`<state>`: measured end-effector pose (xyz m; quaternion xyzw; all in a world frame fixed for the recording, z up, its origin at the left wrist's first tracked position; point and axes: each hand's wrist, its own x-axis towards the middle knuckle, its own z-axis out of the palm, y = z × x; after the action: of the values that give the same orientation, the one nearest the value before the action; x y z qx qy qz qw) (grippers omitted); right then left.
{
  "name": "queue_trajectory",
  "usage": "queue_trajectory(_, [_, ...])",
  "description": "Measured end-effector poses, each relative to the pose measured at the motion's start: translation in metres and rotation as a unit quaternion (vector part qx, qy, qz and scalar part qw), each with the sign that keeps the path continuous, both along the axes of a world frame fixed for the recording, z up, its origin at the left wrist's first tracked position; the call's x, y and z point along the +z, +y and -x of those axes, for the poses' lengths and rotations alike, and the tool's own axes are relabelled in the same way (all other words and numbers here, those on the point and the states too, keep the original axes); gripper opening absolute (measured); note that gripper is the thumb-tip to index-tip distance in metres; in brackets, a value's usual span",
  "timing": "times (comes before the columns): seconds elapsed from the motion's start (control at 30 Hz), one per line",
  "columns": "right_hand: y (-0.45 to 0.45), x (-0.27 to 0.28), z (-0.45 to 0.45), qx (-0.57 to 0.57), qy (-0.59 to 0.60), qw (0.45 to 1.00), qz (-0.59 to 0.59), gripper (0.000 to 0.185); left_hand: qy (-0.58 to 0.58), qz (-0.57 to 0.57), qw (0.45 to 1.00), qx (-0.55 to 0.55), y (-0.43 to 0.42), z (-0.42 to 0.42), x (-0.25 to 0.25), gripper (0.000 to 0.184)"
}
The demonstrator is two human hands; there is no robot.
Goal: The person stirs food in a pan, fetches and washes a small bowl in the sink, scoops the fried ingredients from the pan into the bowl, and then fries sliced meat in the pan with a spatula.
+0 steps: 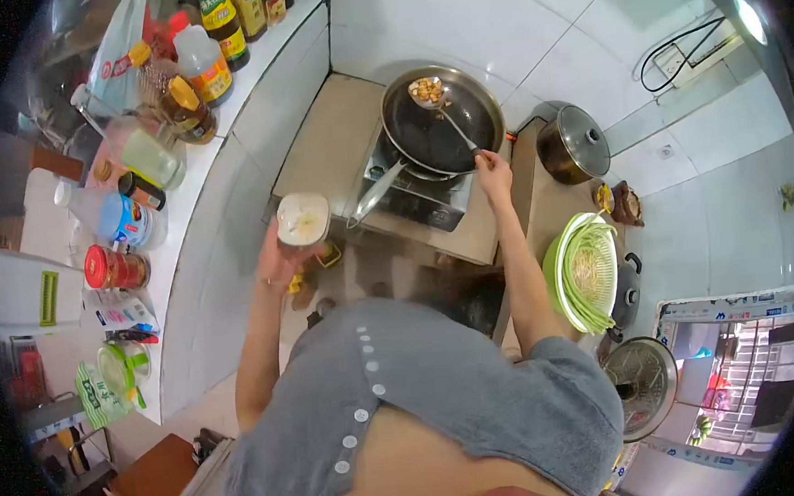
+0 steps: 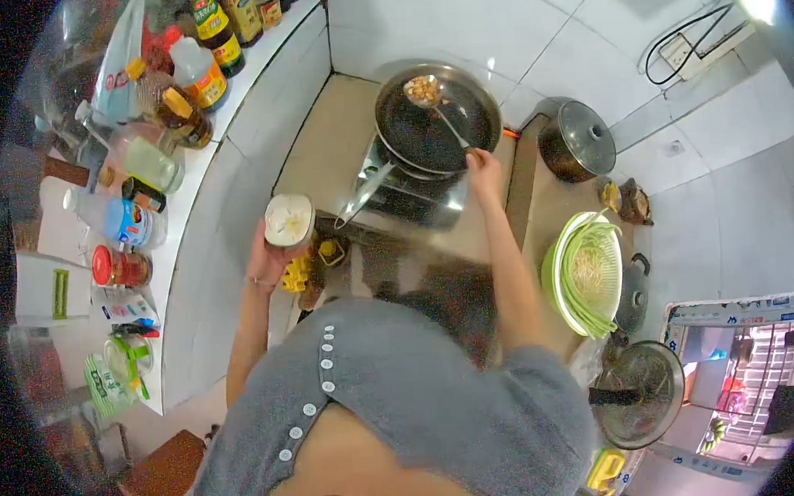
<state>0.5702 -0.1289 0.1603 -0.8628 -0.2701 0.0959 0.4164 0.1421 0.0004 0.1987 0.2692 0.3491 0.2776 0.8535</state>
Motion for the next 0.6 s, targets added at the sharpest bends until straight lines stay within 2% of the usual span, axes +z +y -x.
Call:
queue_trajectory(0.07, [-0.009,0.002,0.002,0.003,-0.017,0.999,-0.029,0.033,-0.062,-0.004,0.998,0.005,0.009,-0.011,0.005,0.052])
queue_trajectory(0.13, [-0.019,-0.025,-0.022,0.011,-0.011,0.999,-0.051,0.035,-0.086,-0.005,0.996,-0.001,0.019,-0.023,0.009,0.052])
queue_trajectory(0.23, [-0.039,0.015,-0.01,0.033,0.006,0.999,-0.033,0.035,-0.107,0.002,0.994,-0.006,0.033,-0.044,0.013,0.052])
queue_trajectory(0.3, [-0.05,0.032,-0.009,0.054,0.043,0.995,-0.067,0.033,-0.104,0.009,0.995,-0.009,0.043,-0.062,0.015,0.052])
queue_trajectory(0.47, [-0.08,0.112,0.014,0.086,0.032,0.993,-0.074,0.032,-0.111,-0.009,0.993,-0.038,0.058,-0.109,0.016,0.056])
queue_trajectory(0.53, [-0.092,0.136,0.015,0.115,0.029,0.992,-0.036,0.033,-0.118,-0.021,0.991,-0.065,0.064,-0.127,0.014,0.057])
queue_trajectory(0.6, [-0.099,0.167,0.025,0.109,0.045,0.992,-0.033,0.032,-0.112,-0.004,0.992,-0.062,0.072,-0.149,-0.001,0.045])
